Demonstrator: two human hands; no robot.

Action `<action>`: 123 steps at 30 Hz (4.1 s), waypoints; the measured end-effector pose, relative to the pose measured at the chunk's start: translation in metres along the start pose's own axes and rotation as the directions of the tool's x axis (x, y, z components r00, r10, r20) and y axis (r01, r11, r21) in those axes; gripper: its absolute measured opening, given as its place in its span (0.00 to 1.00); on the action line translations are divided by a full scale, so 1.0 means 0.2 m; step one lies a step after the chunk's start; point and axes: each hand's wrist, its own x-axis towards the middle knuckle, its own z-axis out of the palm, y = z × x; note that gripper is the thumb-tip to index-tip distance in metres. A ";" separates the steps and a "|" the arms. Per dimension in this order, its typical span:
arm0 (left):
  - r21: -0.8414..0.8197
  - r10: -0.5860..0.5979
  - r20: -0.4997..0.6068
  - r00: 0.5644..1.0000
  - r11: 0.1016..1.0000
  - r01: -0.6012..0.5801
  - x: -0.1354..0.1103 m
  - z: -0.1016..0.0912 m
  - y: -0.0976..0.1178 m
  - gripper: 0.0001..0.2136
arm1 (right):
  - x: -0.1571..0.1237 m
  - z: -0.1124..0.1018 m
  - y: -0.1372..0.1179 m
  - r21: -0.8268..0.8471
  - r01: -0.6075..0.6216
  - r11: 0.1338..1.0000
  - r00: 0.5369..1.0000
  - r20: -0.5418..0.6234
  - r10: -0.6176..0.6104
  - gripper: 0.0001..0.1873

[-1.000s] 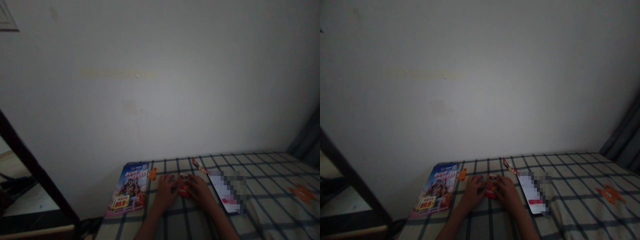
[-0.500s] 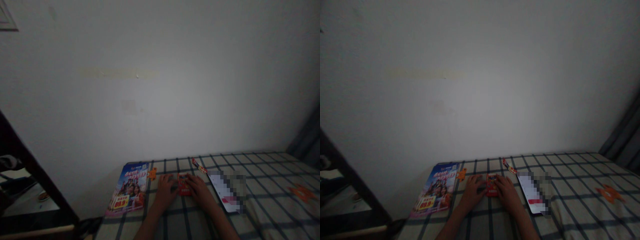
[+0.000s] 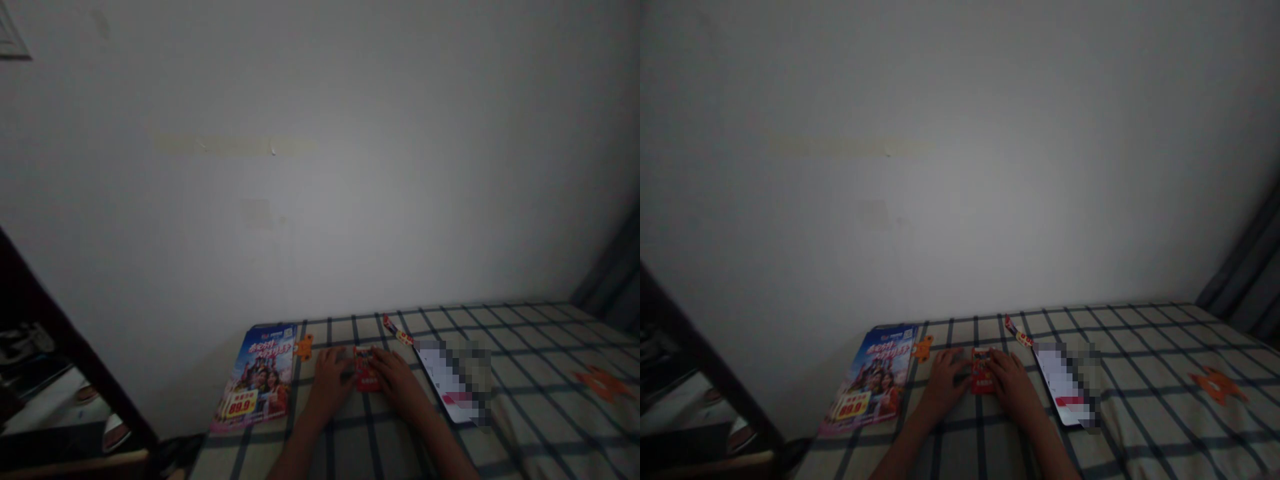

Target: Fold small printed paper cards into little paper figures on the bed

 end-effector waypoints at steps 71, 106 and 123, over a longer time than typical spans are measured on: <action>0.097 -0.096 0.059 0.994 0.991 0.090 0.01 -0.03 0.04 0.16 | 0.13 0.09 -0.01 0.049 -0.371 0.927 0.921 -0.112 0.374 0.18; 0.129 -0.106 0.028 0.994 0.987 0.101 0.00 -0.01 0.03 0.20 | 0.11 0.10 -0.06 -0.085 -0.306 0.948 0.952 -0.053 0.302 0.20; 0.144 -0.111 0.043 0.993 0.984 0.104 -0.01 -0.01 0.04 0.22 | 0.10 0.10 -0.06 -0.096 -0.324 0.941 0.946 -0.038 0.322 0.20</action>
